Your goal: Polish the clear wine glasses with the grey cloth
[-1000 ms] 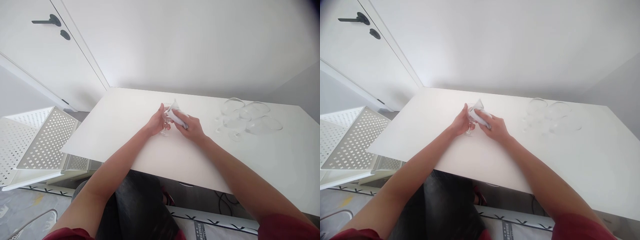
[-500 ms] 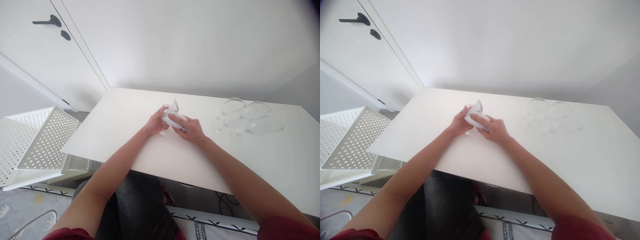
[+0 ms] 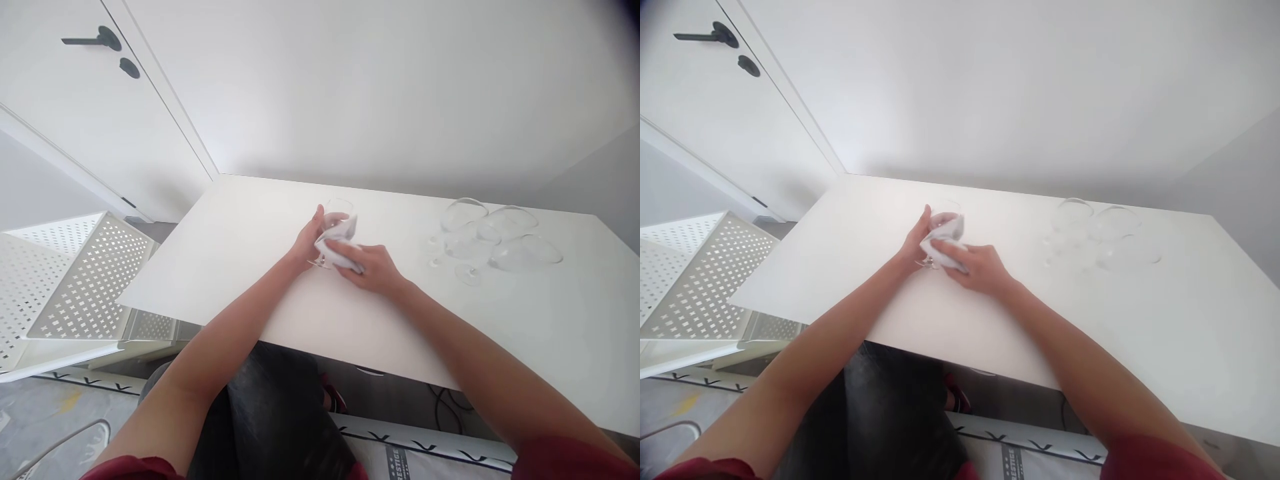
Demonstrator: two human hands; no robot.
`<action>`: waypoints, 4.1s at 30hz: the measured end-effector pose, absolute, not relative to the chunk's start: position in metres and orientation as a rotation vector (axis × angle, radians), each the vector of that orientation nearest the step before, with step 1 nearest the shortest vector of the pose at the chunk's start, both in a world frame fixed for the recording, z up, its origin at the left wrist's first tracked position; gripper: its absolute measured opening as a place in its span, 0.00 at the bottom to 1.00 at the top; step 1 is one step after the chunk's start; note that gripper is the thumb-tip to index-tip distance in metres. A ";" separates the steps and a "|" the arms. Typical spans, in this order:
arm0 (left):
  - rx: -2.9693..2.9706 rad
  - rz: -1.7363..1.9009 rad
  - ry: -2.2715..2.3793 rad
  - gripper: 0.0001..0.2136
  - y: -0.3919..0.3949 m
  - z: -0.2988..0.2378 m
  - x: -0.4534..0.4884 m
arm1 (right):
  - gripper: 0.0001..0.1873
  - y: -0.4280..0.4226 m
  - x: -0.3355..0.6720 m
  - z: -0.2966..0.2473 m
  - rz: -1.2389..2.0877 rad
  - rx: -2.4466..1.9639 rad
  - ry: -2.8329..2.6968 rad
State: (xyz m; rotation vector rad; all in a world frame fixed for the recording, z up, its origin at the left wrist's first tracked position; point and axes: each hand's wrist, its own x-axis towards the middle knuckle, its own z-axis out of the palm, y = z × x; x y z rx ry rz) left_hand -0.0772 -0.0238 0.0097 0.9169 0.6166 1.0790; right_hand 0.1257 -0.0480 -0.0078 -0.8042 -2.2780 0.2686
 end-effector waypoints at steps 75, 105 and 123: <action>1.147 1.116 0.911 0.25 -0.023 0.000 -0.077 | 0.33 0.000 0.150 -0.006 0.054 -2.282 -2.029; 1.956 0.616 1.141 0.24 -0.036 0.007 -0.069 | 0.32 -0.046 0.105 -0.005 2.142 0.287 -2.107; 1.974 0.591 1.158 0.24 -0.038 0.008 -0.068 | 0.31 -0.046 0.106 -0.008 2.110 0.235 -2.166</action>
